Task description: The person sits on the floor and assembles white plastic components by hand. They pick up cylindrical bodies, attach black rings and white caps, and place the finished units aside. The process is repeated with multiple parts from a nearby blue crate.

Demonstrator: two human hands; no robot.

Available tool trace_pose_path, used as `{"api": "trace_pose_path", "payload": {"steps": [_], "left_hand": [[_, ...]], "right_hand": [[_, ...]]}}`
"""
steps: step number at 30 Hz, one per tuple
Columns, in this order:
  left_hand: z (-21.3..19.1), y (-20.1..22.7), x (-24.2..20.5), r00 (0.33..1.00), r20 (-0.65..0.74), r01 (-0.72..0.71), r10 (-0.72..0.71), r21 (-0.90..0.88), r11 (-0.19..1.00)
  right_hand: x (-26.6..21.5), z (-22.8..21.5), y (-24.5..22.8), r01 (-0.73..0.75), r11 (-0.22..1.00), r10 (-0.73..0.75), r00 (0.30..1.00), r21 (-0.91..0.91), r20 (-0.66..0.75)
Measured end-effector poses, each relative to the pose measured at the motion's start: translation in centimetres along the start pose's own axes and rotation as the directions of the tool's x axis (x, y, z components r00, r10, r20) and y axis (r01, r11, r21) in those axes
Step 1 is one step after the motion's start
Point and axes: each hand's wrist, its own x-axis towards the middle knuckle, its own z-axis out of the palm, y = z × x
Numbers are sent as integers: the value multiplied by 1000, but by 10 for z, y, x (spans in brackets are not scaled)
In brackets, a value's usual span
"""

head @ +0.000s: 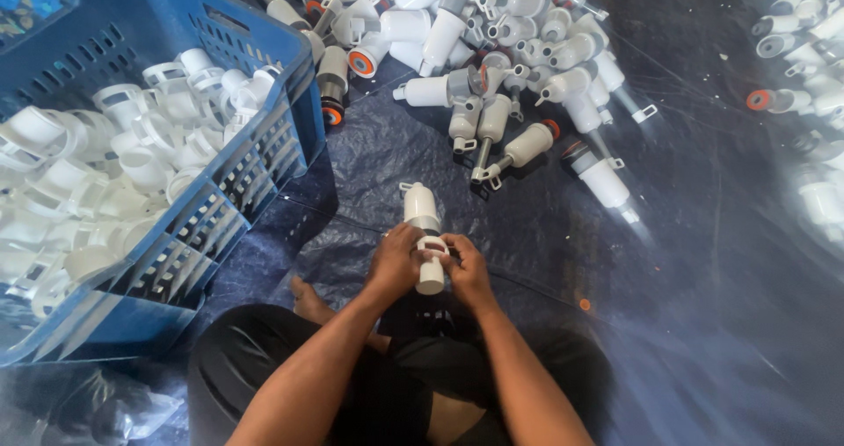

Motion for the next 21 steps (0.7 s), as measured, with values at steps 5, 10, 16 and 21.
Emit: {"api": "trace_pose_path", "payload": {"steps": [5, 10, 16, 21], "left_hand": [[-14, 12, -2, 981, -148, -123, 124, 12, 992], [-20, 27, -12, 894, -232, -373, 384, 91, 923], [-26, 41, -20, 842, -148, -518, 519, 47, 854], [-58, 31, 16, 942, -332, -216, -49, -710, 670]], "right_hand": [[-6, 1, -21, -359, 879, 327, 933, 315, 152], [-13, 0, -42, -262, 871, 180, 957, 415, 226], [-14, -3, -40, -280, 874, 276, 959, 397, 69], [-8, -8, -40, -317, 946, 318, 948, 58, 0]]}}
